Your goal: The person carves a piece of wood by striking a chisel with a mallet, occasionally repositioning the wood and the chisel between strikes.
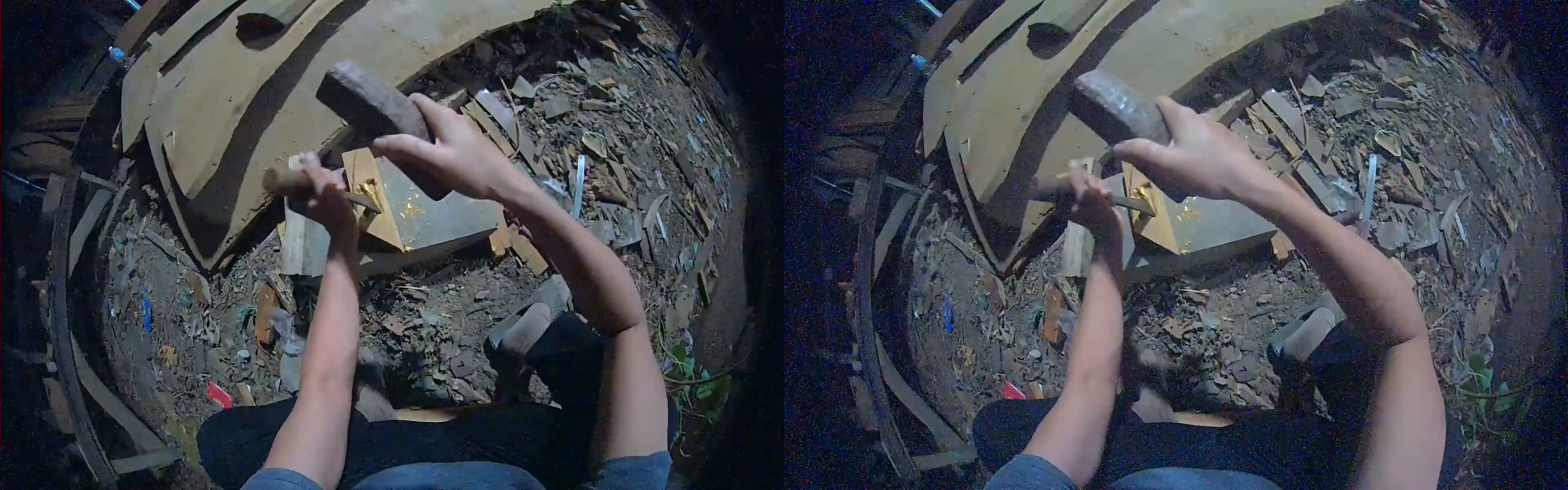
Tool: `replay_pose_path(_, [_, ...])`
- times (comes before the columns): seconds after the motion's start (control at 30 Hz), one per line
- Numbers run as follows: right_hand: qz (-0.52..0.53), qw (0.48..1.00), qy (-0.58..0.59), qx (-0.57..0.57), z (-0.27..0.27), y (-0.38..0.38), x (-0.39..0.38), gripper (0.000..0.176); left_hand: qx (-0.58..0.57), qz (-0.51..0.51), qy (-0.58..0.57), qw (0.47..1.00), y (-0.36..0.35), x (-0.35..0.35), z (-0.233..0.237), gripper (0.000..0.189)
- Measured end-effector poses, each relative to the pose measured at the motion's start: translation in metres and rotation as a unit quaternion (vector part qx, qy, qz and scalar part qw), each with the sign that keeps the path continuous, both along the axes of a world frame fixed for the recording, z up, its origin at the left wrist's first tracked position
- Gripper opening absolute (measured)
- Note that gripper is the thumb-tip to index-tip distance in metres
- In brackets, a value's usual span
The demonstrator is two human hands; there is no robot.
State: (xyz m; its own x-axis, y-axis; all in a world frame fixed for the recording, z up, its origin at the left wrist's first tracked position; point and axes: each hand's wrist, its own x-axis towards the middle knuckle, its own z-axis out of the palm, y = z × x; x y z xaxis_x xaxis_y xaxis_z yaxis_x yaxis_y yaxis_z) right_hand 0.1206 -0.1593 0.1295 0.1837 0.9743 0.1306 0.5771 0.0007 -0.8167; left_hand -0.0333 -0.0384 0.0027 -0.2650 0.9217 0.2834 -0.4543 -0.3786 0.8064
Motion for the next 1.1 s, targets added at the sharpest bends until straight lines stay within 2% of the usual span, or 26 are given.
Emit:
replay_pose_path(0.13, [0.011,0.999,0.044,0.002,-0.012,0.003,0.006,0.057,-0.013,-0.017,-0.085,0.996,0.002,-0.010,0.045,0.030])
replay_pose_path(0.17, [0.011,0.999,0.048,0.019,-0.017,0.005,0.004,0.067,-0.019,-0.023,-0.118,0.993,0.003,-0.011,0.049,0.030])
replay_pose_path(0.2, [0.010,0.998,0.050,0.036,-0.020,0.007,0.003,0.077,-0.020,-0.022,-0.117,0.993,0.005,-0.012,0.048,0.030])
replay_pose_path(0.27, [0.000,0.999,0.022,0.023,-0.021,0.007,0.000,0.076,-0.032,-0.083,-0.112,0.990,0.008,-0.014,0.046,0.030])
replay_pose_path(0.3, [-0.009,1.000,-0.005,0.010,-0.020,0.006,-0.002,0.076,-0.034,-0.082,-0.114,0.990,0.009,-0.013,0.042,0.030])
replay_pose_path(0.37, [0.002,1.000,0.000,-0.013,-0.016,0.004,-0.004,0.075,-0.022,-0.126,-0.080,0.988,0.012,-0.014,0.034,0.030])
replay_pose_path(0.53, [0.012,0.999,-0.003,-0.030,-0.023,0.006,-0.003,0.074,-0.044,-0.115,-0.051,0.991,0.017,-0.011,0.014,0.024])
replay_pose_path(0.8, [0.019,0.999,0.032,-0.021,-0.024,0.007,-0.002,0.071,-0.009,-0.117,-0.008,0.993,0.000,0.000,0.020,0.018])
replay_pose_path(0.87, [0.015,0.999,0.021,-0.026,-0.019,0.006,-0.002,0.071,-0.050,-0.023,0.038,0.998,-0.001,0.006,0.015,0.018])
replay_pose_path(0.93, [0.012,0.999,0.012,-0.031,-0.018,0.006,-0.002,0.071,-0.020,0.007,0.064,0.998,0.001,0.011,0.011,0.020])
replay_pose_path(1.0, [0.000,1.000,-0.007,-0.020,-0.019,0.007,-0.002,0.064,0.011,0.039,0.089,0.995,0.003,0.014,0.009,0.022])
replay_pose_path(1.1, [0.010,1.000,0.014,-0.024,-0.024,0.008,-0.004,0.071,0.028,0.068,0.130,0.989,0.009,0.017,0.003,0.025])
